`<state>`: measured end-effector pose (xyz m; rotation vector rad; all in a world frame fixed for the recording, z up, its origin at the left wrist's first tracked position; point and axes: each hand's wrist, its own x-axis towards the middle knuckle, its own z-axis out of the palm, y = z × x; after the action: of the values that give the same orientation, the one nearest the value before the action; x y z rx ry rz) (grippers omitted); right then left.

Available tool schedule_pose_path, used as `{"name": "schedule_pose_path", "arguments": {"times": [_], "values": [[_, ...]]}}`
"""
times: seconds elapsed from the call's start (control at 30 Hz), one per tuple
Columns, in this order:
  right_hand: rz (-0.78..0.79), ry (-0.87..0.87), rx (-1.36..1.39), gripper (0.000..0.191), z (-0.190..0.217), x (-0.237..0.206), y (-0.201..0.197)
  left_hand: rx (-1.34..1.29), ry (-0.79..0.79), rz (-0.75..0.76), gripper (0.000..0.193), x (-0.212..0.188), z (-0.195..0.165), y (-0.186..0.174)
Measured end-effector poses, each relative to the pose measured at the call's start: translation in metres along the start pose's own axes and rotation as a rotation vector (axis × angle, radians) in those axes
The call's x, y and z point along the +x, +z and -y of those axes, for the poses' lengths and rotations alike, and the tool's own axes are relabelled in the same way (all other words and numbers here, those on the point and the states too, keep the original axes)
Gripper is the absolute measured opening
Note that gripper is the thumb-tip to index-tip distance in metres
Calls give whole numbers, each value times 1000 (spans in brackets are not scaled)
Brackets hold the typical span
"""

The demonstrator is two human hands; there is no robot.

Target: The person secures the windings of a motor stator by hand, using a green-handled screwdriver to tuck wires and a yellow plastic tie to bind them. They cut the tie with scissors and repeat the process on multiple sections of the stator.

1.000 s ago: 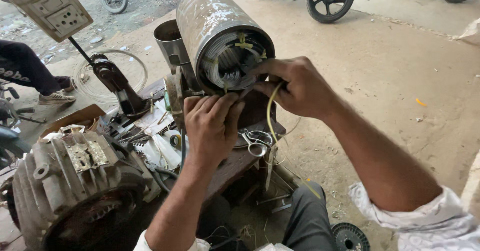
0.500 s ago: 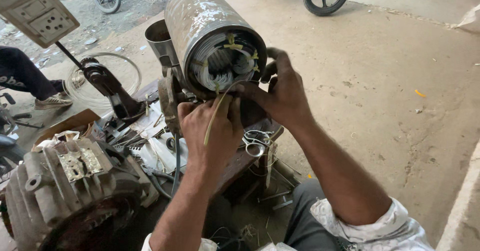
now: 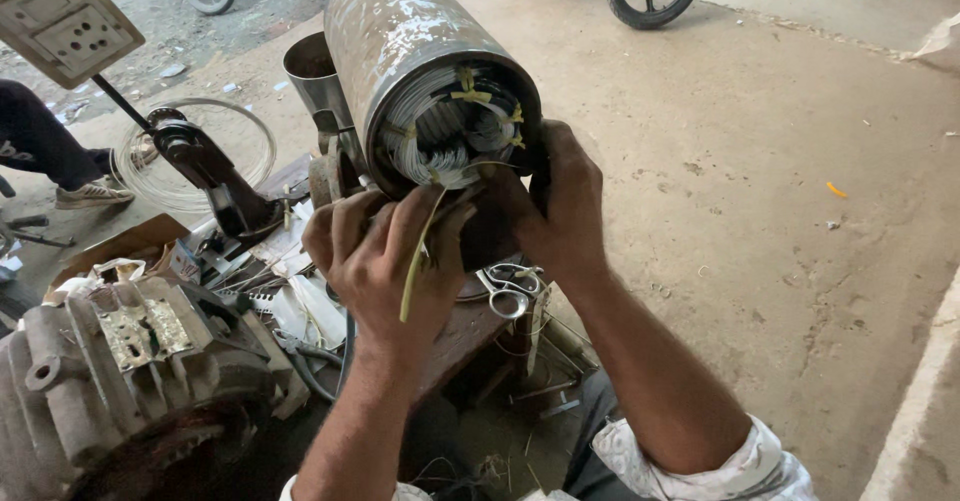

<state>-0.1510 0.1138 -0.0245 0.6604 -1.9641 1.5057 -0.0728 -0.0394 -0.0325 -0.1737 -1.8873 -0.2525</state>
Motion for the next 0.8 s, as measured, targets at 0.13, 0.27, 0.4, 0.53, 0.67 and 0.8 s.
{"name": "schedule_pose_path", "arguments": {"times": [0.13,0.27,0.4,0.53,0.67,0.8], "values": [[55,89,7,35,-1,-1,-1,-10,-37,-22,31,-2,4,6],[62,70,-10,35,-2,-2,-2,-59,-79,-134,59,-6,9,9],[62,-27,32,30,-2,-2,0,-92,-76,-24,69,-6,20,15],[71,125,17,32,-7,-1,4,-56,24,36,62,6,27,24],[90,57,166,30,-17,2,10,-17,26,137,38,23,24,20],[85,-27,180,30,-25,5,15,-296,-458,355,77,36,7,15]]}}
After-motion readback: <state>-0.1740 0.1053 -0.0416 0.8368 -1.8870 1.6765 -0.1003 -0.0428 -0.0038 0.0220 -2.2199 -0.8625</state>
